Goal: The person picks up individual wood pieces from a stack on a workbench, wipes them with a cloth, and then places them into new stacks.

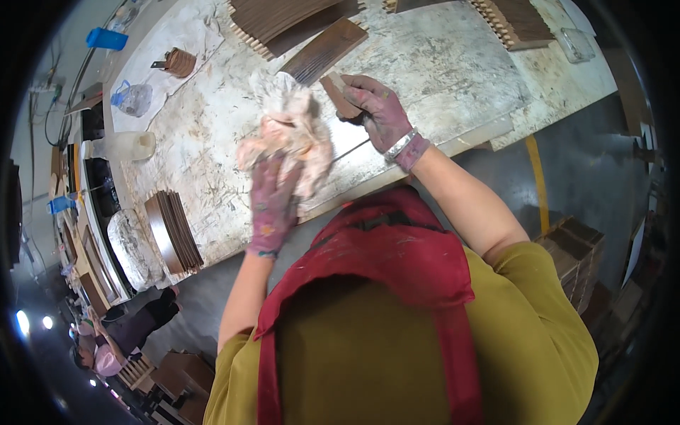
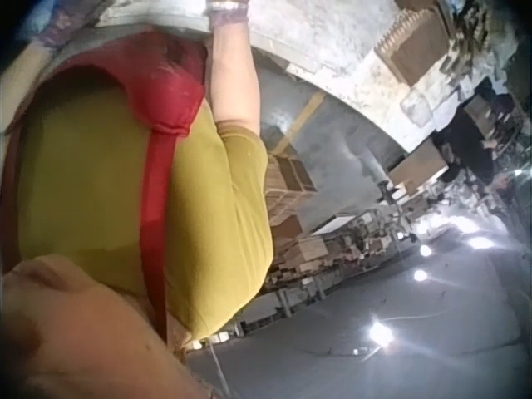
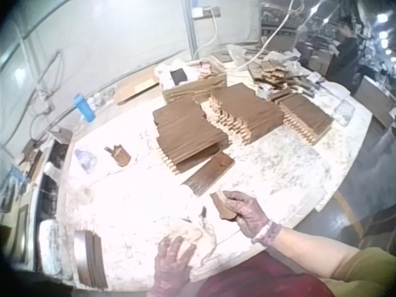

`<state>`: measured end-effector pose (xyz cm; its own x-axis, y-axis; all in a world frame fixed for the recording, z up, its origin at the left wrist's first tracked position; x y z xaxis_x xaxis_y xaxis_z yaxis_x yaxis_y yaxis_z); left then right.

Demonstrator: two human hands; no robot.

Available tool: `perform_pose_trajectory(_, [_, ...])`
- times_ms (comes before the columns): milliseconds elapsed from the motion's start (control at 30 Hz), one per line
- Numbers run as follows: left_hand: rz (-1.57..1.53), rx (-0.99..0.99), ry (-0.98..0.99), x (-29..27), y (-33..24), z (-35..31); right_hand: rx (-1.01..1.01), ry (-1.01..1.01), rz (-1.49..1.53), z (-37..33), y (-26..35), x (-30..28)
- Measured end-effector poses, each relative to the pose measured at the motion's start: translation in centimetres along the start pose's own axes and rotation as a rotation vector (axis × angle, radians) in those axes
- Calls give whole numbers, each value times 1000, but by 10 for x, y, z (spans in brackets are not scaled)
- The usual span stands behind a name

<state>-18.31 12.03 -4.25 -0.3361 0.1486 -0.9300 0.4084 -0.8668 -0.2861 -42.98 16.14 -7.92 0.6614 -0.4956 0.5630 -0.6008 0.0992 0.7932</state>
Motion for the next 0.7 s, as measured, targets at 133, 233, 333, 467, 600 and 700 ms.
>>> perform_pose_trajectory(133, [-381,-321,-123,-41,99,-20,-67,159,-644,-14,15,17])
perform_pose_trajectory(233, [-584,-336,49,-96,84,60,-201,627,-796,-34,-12,60])
perform_pose_trajectory(333, [-361,205,321,-86,11,156,-49,841,-909,-33,-34,91])
perform_pose_trajectory(467, [-236,717,423,8,-58,177,-148,816,-638,-31,-99,88])
perform_pose_trajectory(600, [-202,580,538,63,-67,186,-343,770,-1000,-32,-91,82])
perform_pose_trajectory(700, [-264,461,449,66,-73,198,-467,808,-972,-24,-116,77])
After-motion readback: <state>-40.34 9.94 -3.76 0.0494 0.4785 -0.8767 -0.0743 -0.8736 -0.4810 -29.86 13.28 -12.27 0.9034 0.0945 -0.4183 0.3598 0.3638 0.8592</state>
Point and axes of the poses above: each hand's wrist, its own z-axis towards the middle knuckle, its own x-axis out of the palm, y = z × x, the point moved 4 cm from there along z, towards the middle knuckle, and after that the axes turned 2 degrees about -z, right-handed, at the moved point
